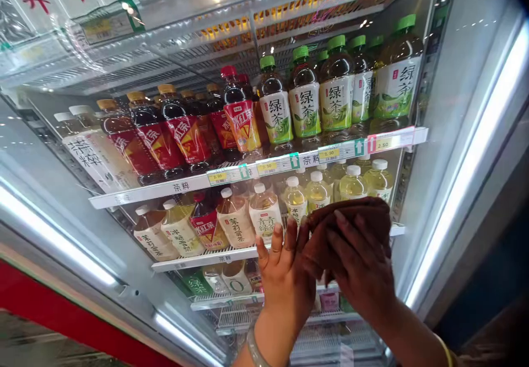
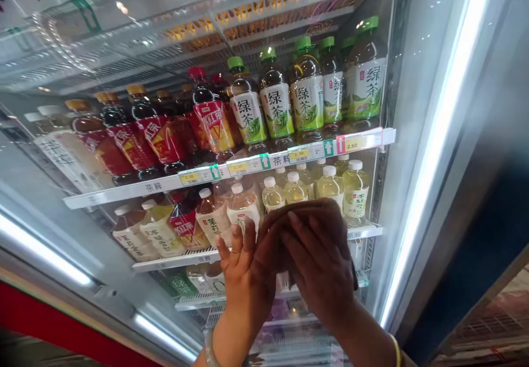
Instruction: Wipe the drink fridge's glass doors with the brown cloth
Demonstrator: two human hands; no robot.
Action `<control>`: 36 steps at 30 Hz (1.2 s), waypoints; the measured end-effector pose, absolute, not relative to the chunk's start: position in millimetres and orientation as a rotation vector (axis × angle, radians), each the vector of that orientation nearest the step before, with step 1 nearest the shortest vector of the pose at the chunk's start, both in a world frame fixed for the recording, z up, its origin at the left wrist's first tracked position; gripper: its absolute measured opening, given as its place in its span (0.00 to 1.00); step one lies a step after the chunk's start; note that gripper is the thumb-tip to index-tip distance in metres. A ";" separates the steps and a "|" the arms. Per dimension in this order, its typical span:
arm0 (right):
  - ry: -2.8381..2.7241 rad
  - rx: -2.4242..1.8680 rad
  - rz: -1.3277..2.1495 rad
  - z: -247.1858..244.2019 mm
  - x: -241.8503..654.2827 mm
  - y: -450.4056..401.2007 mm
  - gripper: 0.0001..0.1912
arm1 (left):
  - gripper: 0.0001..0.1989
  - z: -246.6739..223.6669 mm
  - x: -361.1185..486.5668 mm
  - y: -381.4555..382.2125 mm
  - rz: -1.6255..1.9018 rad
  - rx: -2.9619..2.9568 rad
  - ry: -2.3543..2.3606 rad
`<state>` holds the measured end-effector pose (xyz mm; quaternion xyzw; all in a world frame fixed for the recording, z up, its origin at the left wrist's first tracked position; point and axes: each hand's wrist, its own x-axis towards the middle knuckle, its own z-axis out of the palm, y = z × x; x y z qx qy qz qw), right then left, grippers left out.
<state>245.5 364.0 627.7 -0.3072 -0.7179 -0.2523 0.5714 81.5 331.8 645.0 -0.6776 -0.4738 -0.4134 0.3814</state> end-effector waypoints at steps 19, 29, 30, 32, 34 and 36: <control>-1.594 -0.812 -0.532 607.4 158.6 338.5 0.37 | 0.35 661.3 -5.4 298.6 -1.069 -1.819 -1.243; -1.572 -0.785 -0.568 641.4 124.8 335.3 0.41 | 0.34 667.0 -62.7 284.7 -1.030 -1.756 -1.264; -1.532 -0.806 -0.556 633.6 119.5 333.2 0.41 | 0.35 666.0 -67.9 283.9 -1.043 -1.746 -1.271; -1.557 -0.810 -0.534 617.5 99.8 324.9 0.40 | 0.35 664.1 -78.0 282.1 -1.068 -1.736 -1.269; -1.685 -0.769 -0.541 611.3 76.2 315.7 0.39 | 0.32 663.0 -87.9 279.9 -1.076 -1.751 -1.250; -1.798 -0.690 -0.570 619.2 61.2 312.0 0.38 | 0.30 663.1 -97.3 277.4 -1.079 -1.755 -1.233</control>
